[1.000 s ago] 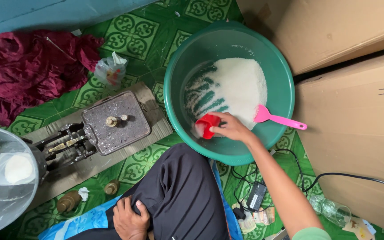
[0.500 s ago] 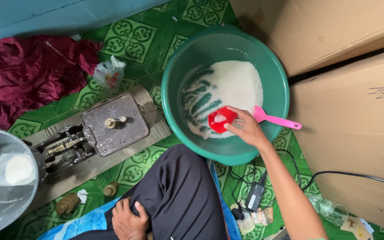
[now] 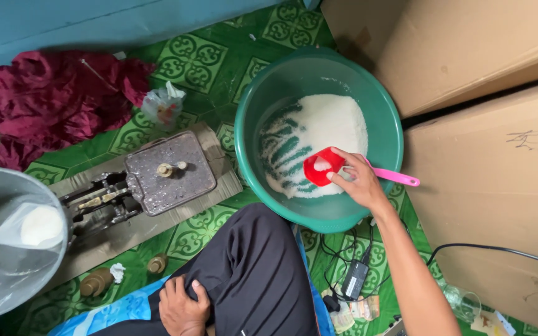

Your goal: Scooping white powder from a basin into a funnel using a cup and spatula

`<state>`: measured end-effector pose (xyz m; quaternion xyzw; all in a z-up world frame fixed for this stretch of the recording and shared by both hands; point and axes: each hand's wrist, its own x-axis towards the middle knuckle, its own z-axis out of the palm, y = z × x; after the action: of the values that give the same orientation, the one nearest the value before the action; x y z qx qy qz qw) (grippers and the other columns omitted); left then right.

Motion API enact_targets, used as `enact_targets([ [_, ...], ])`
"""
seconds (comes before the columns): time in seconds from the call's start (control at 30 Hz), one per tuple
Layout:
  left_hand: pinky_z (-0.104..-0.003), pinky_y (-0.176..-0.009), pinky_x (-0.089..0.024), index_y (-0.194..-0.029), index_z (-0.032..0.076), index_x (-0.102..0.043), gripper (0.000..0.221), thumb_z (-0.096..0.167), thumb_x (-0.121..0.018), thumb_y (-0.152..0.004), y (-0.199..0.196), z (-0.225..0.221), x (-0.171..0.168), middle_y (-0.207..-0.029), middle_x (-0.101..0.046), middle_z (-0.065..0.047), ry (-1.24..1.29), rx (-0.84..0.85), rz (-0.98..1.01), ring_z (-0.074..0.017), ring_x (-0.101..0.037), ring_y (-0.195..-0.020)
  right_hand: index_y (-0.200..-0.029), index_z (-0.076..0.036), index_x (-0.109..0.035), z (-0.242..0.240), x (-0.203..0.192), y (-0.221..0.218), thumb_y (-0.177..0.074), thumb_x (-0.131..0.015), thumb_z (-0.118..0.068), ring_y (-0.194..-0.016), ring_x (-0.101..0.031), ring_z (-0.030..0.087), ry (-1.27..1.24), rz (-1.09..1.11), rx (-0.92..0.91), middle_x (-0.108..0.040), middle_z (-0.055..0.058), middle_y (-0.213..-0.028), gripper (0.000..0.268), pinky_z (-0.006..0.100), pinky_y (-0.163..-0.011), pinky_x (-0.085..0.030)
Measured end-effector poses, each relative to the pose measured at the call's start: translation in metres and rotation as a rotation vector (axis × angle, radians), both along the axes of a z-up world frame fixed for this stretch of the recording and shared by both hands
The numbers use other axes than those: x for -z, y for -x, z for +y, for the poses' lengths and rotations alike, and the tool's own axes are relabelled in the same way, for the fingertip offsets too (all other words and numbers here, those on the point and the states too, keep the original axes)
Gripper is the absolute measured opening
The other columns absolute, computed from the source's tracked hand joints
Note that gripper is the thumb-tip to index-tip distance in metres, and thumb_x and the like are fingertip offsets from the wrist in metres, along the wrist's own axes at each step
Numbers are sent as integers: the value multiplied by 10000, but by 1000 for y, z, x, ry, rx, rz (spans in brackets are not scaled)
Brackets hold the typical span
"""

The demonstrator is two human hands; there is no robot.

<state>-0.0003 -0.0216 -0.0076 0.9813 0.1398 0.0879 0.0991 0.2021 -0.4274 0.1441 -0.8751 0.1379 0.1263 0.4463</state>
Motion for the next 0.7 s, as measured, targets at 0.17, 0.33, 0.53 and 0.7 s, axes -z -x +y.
enact_targets([
  [0.17,-415,-681,-463,-953,167,-654,309,405,-528,-802,0,2,-2,-924,-594,-38,14,-3,13,-298,-567,-838,-1412,-196,-513,15,-19,-2,-815,-676,-310,-1181,-580,219,-27,-100,-63,-506,93,-1311,629,369,-1004,-504],
  [0.33,-409,-685,-468,-956,178,-661,321,413,-534,-778,-1,3,-7,-930,-608,-31,34,-29,10,-290,-581,-838,-1407,-186,-516,46,-53,-7,-815,-657,-304,-1192,-564,217,-1,-165,-137,-503,103,-1333,620,351,-969,-507],
  [0.53,-425,-670,-463,-955,158,-653,336,414,-548,-763,1,6,-2,-931,-608,-52,81,-28,-1,-304,-573,-826,-1399,-177,-525,95,-95,-17,-815,-649,-305,-1182,-554,199,-2,-216,-198,-517,94,-1334,610,324,-943,-500],
  [0.7,-426,-671,-469,-957,164,-651,351,434,-558,-753,0,9,-5,-944,-602,-45,118,-53,8,-300,-572,-839,-1400,-177,-523,142,-121,-30,-819,-655,-292,-1127,-563,180,11,-266,-282,-520,85,-1315,606,311,-934,-502],
])
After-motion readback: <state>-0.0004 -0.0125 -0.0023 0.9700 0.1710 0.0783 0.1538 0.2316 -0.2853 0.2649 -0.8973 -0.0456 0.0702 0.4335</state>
